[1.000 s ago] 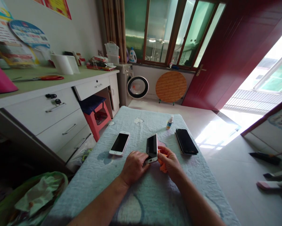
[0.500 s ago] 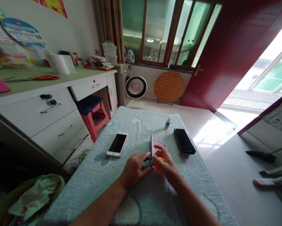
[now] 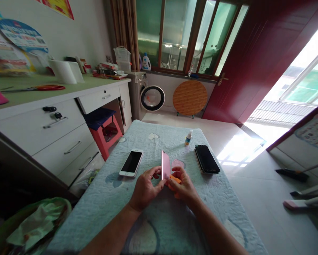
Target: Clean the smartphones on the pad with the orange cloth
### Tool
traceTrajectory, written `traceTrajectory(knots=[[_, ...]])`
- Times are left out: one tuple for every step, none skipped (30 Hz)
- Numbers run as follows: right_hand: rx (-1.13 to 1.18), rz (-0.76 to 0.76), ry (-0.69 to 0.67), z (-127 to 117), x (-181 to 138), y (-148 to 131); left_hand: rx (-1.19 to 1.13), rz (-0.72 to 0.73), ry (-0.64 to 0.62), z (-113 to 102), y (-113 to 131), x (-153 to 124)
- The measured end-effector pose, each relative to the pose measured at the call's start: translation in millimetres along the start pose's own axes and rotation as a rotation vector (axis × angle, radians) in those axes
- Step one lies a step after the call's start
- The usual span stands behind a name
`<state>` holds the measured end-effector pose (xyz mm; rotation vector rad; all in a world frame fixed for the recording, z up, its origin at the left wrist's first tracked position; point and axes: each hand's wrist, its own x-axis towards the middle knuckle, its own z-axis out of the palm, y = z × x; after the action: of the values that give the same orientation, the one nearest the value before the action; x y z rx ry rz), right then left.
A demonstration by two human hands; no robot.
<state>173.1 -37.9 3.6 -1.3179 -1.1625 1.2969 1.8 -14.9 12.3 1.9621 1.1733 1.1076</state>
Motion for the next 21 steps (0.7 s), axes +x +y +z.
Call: traceTrajectory(knots=[[-0.031, -0.021, 0.031, -1, 0, -1, -0.015, -0.037, -0.002, 1, -2, 0], [-0.064, -0.049, 0.062, -3, 0, -1, -0.023, -0.071, -0.008, 1, -3, 1], [-0.096, -0.081, 0.089, -4, 1, -2, -0.027, -0.101, -0.017, 2, -5, 1], [-0.126, -0.111, 0.107, -6, 1, -2, -0.028, -0.128, -0.028, 3, -7, 2], [-0.152, -0.137, 0.119, -8, 2, -1, -0.029, -0.149, -0.042, 3, -9, 2], [-0.175, -0.156, 0.127, -9, 3, 1, -0.029, -0.163, -0.054, 4, -12, 2], [-0.195, -0.171, 0.131, -10, 4, 3, -0.024, -0.171, -0.066, 5, -14, 2], [-0.222, -0.183, 0.130, -11, 5, 5, -0.014, -0.170, -0.079, 6, -16, 2], [-0.260, -0.199, 0.128, -12, 6, 8, 0.003, -0.162, -0.092, 6, -18, 2], [-0.312, -0.225, 0.124, -12, 7, 10, 0.027, -0.147, -0.108, 7, -20, 2], [-0.375, -0.262, 0.120, -12, 7, 11, 0.054, -0.126, -0.125, 7, -21, 2], [-0.444, -0.310, 0.110, -12, 8, 13, 0.082, -0.103, -0.142, 6, -21, 3], [-0.511, -0.364, 0.100, -12, 8, 13, 0.111, -0.081, -0.160, 6, -20, 3], [-0.569, -0.415, 0.088, -12, 7, 13, 0.137, -0.063, -0.178, 5, -20, 3], [-0.616, -0.457, 0.081, -12, 7, 12, 0.163, -0.051, -0.195, 4, -19, 3], [-0.653, -0.482, 0.079, -12, 7, 11, 0.189, -0.044, -0.212, 4, -18, 3], [-0.683, -0.494, 0.083, -12, 6, 11, 0.215, -0.042, -0.225, 4, -17, 3], [-0.711, -0.495, 0.093, -12, 6, 10, 0.240, -0.040, -0.233, 4, -16, 3], [-0.735, -0.489, 0.102, -12, 5, 10, 0.263, -0.036, -0.238, 4, -15, 2], [-0.756, -0.480, 0.104, -11, 5, 10, 0.284, -0.032, -0.239, 4, -14, 2], [-0.769, -0.471, 0.102, -11, 5, 10, 0.303, -0.031, -0.236, 4, -13, 1]])
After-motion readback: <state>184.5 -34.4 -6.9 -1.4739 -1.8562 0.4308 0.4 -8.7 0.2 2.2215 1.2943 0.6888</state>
